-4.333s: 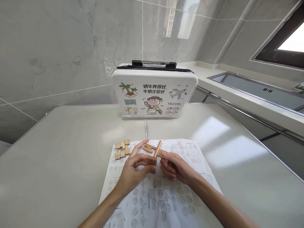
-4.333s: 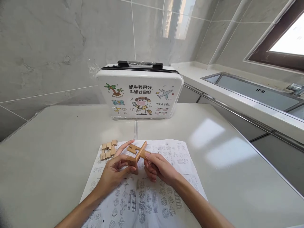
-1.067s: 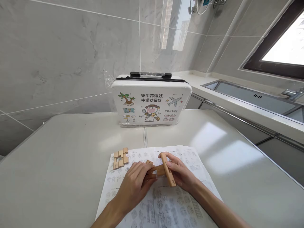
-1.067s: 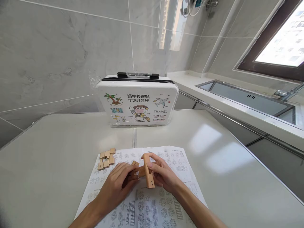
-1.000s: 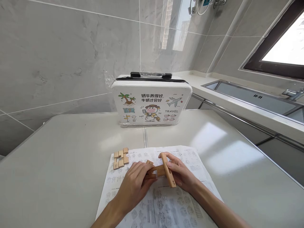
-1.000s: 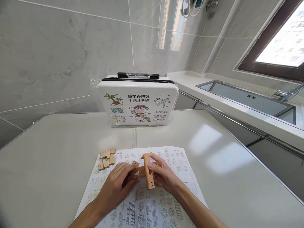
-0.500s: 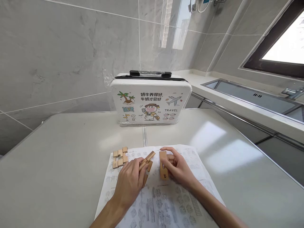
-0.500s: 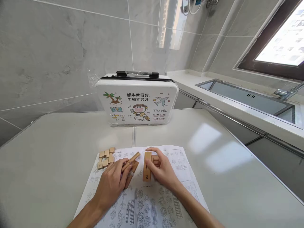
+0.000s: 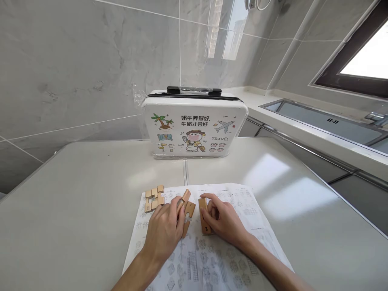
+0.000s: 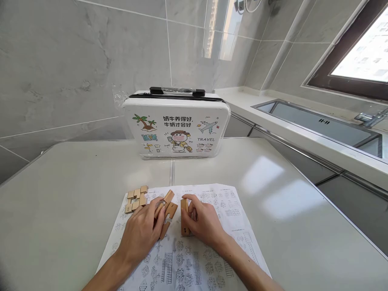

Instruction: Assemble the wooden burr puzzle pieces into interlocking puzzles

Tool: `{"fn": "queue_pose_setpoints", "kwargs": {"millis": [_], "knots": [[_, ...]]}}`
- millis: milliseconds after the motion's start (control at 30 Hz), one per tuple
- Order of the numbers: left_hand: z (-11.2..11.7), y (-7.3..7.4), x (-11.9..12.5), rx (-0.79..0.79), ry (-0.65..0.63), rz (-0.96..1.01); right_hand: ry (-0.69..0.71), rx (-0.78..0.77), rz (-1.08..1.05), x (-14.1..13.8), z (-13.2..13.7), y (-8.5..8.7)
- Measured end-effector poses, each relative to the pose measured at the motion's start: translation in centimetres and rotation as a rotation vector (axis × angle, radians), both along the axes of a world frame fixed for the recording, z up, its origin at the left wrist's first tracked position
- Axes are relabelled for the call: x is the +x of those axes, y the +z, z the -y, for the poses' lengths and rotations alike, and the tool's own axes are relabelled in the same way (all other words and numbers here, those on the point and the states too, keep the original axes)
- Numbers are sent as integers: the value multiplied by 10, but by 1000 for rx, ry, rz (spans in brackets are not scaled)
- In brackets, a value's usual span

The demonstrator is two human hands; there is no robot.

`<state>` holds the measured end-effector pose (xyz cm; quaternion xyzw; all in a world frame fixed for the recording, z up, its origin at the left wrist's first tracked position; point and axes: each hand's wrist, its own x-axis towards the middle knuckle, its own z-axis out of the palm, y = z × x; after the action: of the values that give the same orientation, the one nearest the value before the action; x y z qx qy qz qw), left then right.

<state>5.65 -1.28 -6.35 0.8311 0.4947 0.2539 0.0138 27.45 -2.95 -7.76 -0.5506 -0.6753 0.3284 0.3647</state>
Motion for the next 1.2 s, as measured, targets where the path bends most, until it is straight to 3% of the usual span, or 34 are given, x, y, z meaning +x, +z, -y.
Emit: {"fn": "queue_pose_setpoints", "kwargs": {"millis": [300,1200], "knots": [[0,0,-5,-191,96,-110,11,48,223,-4,3,4],[-2,4,-2,54,-5,-54,20,67,274,-4,4,3]]}}
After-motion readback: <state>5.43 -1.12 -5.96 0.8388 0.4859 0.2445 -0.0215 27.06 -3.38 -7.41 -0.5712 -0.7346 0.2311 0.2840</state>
